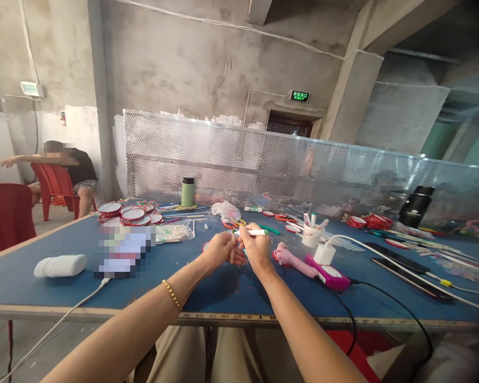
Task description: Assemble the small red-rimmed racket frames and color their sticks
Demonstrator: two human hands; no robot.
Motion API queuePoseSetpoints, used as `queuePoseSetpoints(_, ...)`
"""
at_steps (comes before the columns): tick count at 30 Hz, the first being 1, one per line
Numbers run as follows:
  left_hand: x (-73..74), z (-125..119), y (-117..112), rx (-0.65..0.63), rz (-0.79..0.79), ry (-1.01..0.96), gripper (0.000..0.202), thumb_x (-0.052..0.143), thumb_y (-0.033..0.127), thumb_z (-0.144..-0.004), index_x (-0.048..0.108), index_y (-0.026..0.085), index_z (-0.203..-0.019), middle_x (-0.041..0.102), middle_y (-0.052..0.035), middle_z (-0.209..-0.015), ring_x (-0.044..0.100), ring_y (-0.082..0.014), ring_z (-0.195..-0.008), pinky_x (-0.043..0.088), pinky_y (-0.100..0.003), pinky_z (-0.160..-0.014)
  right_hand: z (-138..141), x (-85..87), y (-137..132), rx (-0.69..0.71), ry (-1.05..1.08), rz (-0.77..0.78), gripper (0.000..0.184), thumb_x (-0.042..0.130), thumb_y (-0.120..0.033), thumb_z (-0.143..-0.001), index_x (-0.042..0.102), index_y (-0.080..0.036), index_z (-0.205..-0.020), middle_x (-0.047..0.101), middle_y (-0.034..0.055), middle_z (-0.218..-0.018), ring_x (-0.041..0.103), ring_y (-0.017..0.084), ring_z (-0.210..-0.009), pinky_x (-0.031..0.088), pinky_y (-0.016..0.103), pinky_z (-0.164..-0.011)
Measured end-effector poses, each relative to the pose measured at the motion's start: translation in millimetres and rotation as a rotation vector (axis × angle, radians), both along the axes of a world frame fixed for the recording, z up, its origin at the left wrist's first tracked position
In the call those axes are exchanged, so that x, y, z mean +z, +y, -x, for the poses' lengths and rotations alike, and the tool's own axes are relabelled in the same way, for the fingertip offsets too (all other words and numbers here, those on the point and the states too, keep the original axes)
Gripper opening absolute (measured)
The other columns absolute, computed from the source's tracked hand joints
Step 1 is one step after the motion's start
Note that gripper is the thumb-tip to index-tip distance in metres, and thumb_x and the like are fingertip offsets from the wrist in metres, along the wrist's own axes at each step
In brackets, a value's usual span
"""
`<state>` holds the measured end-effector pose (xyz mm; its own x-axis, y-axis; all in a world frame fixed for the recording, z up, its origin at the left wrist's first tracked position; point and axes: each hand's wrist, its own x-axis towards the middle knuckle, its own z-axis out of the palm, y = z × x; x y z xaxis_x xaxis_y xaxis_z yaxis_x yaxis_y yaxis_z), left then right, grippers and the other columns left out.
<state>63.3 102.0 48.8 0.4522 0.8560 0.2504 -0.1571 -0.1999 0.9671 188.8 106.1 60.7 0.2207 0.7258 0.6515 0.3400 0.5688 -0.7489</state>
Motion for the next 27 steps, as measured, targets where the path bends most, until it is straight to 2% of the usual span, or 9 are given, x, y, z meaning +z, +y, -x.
queuePoseSetpoints(8, 1.3, -0.1, -0.3, 0.004, -0.001, 0.003, 0.024, 0.059, 0.04, -0.083, 0.05, 0.018, -0.078, 0.067, -0.0028, -0.059, 0.071, -0.0217, -0.061, 0.059, -0.038, -0.066, -0.4, -1.1, 0.4, -0.002, -0.007, -0.002, 0.019, 0.058, -0.036, -0.079, 0.058, -0.02, -0.069, 0.058, -0.0036, -0.049, 0.055, 0.013, -0.04, 0.041, 0.022, -0.043)
queuePoseSetpoints(14, 2.4, -0.6, -1.3, 0.008, 0.006, 0.002, 0.018, 0.055, 0.033, -0.086, 0.049, 0.018, -0.079, 0.068, -0.0034, -0.061, 0.071, -0.0206, -0.06, 0.059, -0.038, -0.066, -0.6, -0.5, 1.1, -0.003, 0.036, 0.011, 0.019, 0.058, -0.037, -0.079, 0.058, -0.02, -0.07, 0.059, -0.0034, -0.048, 0.055, 0.013, -0.039, 0.04, 0.022, -0.041)
queuePoseSetpoints(19, 0.9, -1.0, 0.3, 0.012, 0.014, 0.003, 0.019, 0.055, 0.033, -0.086, 0.049, 0.018, -0.077, 0.068, -0.0031, -0.059, 0.071, -0.0211, -0.059, 0.059, -0.037, -0.065, -0.7, -0.8, 1.0, 0.009, -0.006, -0.007, 0.018, 0.057, -0.034, -0.078, 0.057, -0.02, -0.068, 0.058, -0.0041, -0.049, 0.054, 0.012, -0.04, 0.04, 0.021, -0.042)
queuePoseSetpoints(27, 3.5, -0.6, -2.9, 0.012, 0.01, -0.016, 0.02, 0.057, 0.035, -0.084, 0.05, 0.017, -0.079, 0.069, -0.004, -0.061, 0.071, -0.0217, -0.06, 0.059, -0.039, -0.066, -1.3, -1.1, 2.9, 0.009, 0.09, 0.016, 0.016, 0.059, -0.034, -0.078, 0.058, -0.02, -0.07, 0.058, -0.0053, -0.049, 0.055, 0.012, -0.04, 0.042, 0.021, -0.043)
